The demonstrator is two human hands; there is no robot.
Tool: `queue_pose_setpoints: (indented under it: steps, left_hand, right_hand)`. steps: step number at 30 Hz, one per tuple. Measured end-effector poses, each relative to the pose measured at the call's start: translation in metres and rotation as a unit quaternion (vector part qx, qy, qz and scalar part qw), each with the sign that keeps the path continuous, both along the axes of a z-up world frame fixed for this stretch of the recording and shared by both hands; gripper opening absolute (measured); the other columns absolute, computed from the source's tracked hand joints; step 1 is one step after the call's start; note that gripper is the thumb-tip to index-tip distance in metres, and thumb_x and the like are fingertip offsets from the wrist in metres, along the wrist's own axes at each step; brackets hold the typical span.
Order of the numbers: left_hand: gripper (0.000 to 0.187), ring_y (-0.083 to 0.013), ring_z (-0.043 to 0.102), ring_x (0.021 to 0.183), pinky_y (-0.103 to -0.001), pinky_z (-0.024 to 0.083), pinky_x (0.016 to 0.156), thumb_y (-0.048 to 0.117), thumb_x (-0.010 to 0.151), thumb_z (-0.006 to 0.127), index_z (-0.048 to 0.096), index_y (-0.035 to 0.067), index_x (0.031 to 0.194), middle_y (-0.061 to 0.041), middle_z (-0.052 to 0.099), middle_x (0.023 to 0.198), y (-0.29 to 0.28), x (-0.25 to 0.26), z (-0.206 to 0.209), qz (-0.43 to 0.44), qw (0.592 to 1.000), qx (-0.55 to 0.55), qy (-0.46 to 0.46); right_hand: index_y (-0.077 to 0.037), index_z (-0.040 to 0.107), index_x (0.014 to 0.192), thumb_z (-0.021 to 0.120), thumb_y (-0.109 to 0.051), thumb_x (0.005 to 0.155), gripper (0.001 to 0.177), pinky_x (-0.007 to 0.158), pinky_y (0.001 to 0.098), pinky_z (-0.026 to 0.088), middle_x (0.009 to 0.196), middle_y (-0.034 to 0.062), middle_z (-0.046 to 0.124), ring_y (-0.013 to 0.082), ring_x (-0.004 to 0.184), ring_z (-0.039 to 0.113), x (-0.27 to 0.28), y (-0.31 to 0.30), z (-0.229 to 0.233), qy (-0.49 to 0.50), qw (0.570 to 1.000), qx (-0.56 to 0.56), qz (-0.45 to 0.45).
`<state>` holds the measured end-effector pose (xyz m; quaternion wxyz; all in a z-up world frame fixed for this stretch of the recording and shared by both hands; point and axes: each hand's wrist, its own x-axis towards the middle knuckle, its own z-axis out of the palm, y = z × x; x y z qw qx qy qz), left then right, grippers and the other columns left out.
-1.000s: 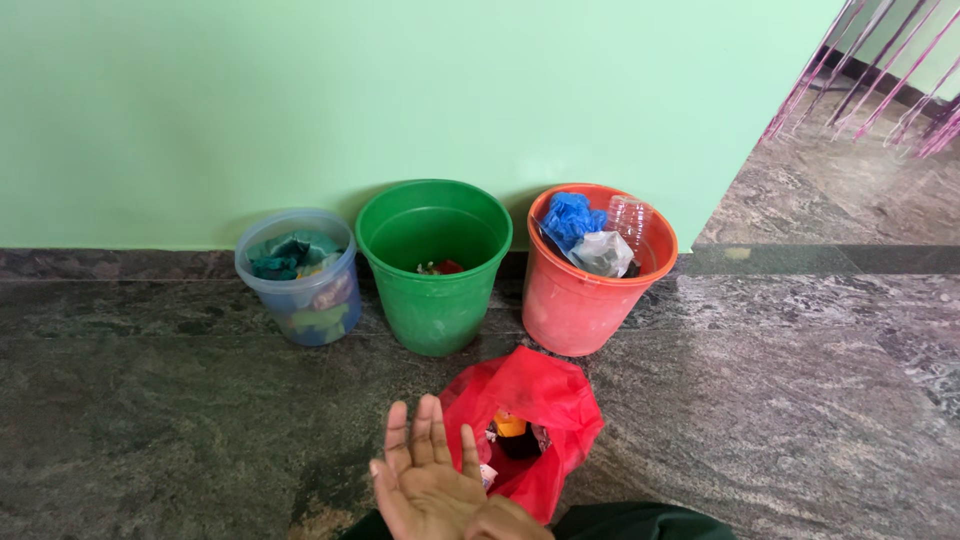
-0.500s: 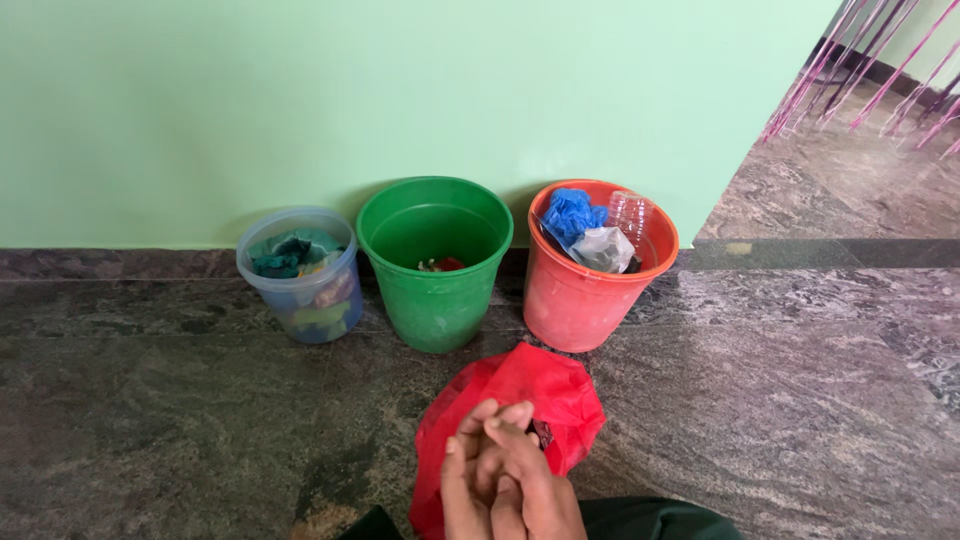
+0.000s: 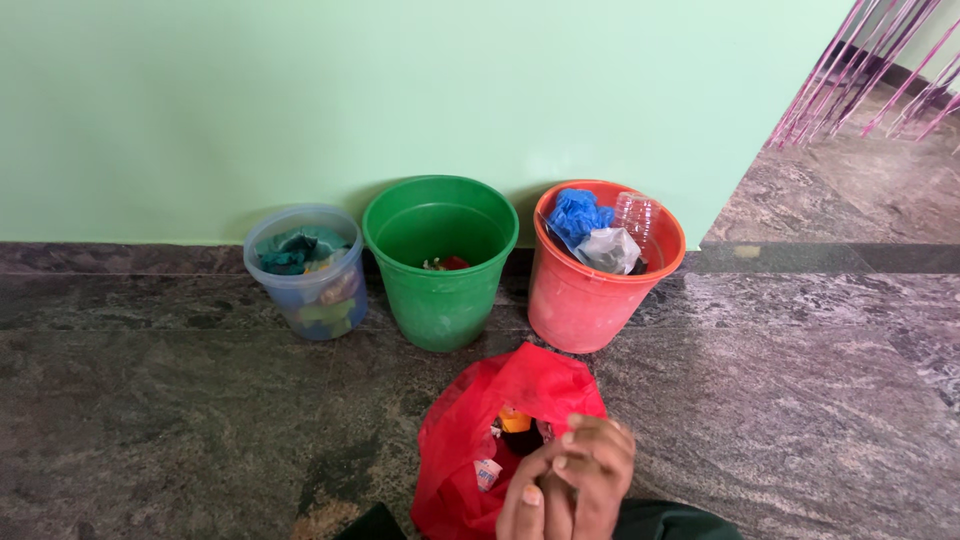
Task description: The person sits on the floor and sorts items from a red plastic bag into three nearby buckets. They pick up various plastic items, including a blue strip, a yellow piece, and small white containers, and place them into the blue, green, or red buckets.
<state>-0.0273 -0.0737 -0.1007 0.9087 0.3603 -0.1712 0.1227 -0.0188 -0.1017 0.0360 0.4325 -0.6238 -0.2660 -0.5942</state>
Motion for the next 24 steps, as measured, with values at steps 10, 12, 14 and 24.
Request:
queue_pose_setpoints:
  steps: [10, 12, 14, 24]
  left_hand:
    - [0.044, -0.0158, 0.046, 0.065, -0.032, 0.033, 0.056, 0.022, 0.108, 0.047, 0.044, 0.0, 0.069, -0.018, 0.054, 0.074, 0.013, -0.019, 0.052, 0.076, 0.992, -0.012, -0.097]
    - [0.056, -0.0124, 0.037, 0.039, -0.029, 0.027, 0.038, 0.025, 0.109, 0.05, 0.04, 0.009, 0.056, -0.008, 0.048, 0.048, 0.019, -0.018, 0.038, 0.077, 0.992, -0.095, 0.014]
    - [0.061, -0.0104, 0.033, 0.035, -0.03, 0.024, 0.035, 0.029, 0.106, 0.052, 0.037, 0.01, 0.051, -0.003, 0.04, 0.043, 0.028, -0.007, 0.025, 0.012, 0.997, -0.072, -0.03]
    - [0.055, -0.0058, 0.032, 0.046, -0.028, 0.023, 0.044, 0.038, 0.104, 0.055, 0.041, 0.013, 0.056, 0.004, 0.041, 0.052, 0.082, 0.06, 0.115, 0.144, 0.963, 0.146, 0.174]
  right_hand:
    - [-0.01, 0.049, 0.137, 0.055, -0.031, 0.106, 0.038, 0.109, 0.0554, 0.049, 0.13, 0.0168, 0.055, 0.0351, 0.118, 0.06, 0.037, -0.024, -0.097, 0.009, 0.974, 0.089, 0.21]
    - [-0.011, 0.051, 0.142, 0.053, -0.03, 0.109, 0.038, 0.109, 0.0563, 0.05, 0.135, 0.0162, 0.054, 0.036, 0.122, 0.059, 0.053, -0.039, -0.121, 0.064, 0.947, 0.134, 0.286]
    - [-0.018, 0.047, 0.152, 0.048, -0.03, 0.113, 0.042, 0.109, 0.0531, 0.052, 0.145, 0.012, 0.05, 0.0324, 0.127, 0.056, 0.069, -0.048, -0.125, 0.017, 0.975, 0.087, 0.201]
    - [-0.009, 0.036, 0.149, 0.073, -0.019, 0.084, 0.076, 0.112, 0.0577, 0.028, 0.153, 0.0266, 0.032, 0.0455, 0.141, 0.033, 0.071, -0.135, -0.147, 0.238, 0.926, -0.18, -0.233]
